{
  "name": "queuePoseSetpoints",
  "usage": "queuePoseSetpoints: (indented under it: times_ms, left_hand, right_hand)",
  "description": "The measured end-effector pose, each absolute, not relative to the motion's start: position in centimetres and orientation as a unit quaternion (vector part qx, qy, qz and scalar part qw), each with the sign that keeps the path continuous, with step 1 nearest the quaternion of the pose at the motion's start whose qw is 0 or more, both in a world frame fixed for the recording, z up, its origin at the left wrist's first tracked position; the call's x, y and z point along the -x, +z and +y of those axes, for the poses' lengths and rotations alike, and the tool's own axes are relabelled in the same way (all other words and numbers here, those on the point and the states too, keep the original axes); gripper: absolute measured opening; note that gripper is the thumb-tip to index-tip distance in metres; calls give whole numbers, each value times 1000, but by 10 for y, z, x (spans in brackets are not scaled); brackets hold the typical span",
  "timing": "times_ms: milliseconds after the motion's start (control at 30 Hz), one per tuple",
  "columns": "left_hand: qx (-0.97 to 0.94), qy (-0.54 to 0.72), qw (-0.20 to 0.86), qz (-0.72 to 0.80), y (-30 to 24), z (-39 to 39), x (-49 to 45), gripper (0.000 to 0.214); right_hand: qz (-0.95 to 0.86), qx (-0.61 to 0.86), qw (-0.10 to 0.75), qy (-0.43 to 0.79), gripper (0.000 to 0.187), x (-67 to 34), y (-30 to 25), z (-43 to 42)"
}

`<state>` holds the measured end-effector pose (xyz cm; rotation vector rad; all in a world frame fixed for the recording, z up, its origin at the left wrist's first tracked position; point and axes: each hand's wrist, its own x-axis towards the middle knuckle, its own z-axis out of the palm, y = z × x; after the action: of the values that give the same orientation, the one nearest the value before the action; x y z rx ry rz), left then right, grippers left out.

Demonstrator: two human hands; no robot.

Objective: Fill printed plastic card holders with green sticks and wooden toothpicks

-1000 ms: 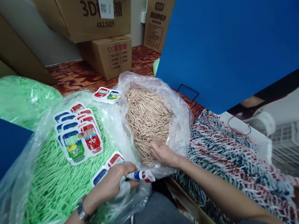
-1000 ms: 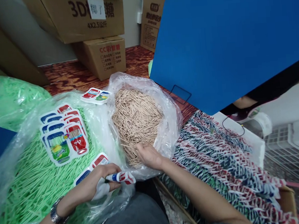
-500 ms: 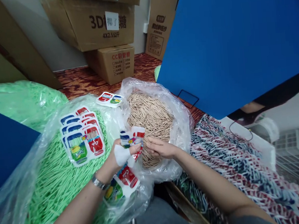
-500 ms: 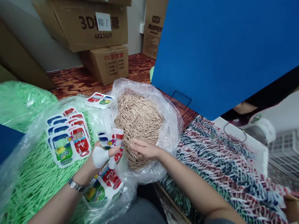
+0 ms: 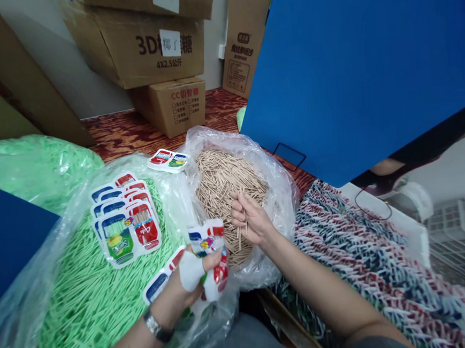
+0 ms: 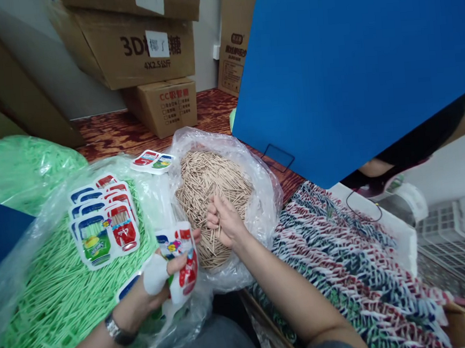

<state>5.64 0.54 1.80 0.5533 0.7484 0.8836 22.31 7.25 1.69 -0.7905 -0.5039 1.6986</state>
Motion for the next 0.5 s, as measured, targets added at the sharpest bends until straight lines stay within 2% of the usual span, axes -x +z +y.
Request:
queuePoseSetpoints:
  times_ms: [100, 200, 333, 500]
  left_hand:
    - [-214, 391, 839, 311, 19, -10, -69, 41]
    - [-192, 404, 841, 304, 17, -14, -73, 38]
    - [-188, 408, 835, 317, 18, -8, -67, 34]
    - [-202, 414, 824, 329, 21, -1, -63, 33]
  right_hand:
    - [-238, 341, 607, 677, 29, -209, 30, 72]
    - [-288, 369, 610, 640, 27, -196, 30, 65]
    - [-400, 410, 573, 586, 24, -191, 23, 52]
    - [-596, 438, 492, 459, 15, -198, 20, 40]
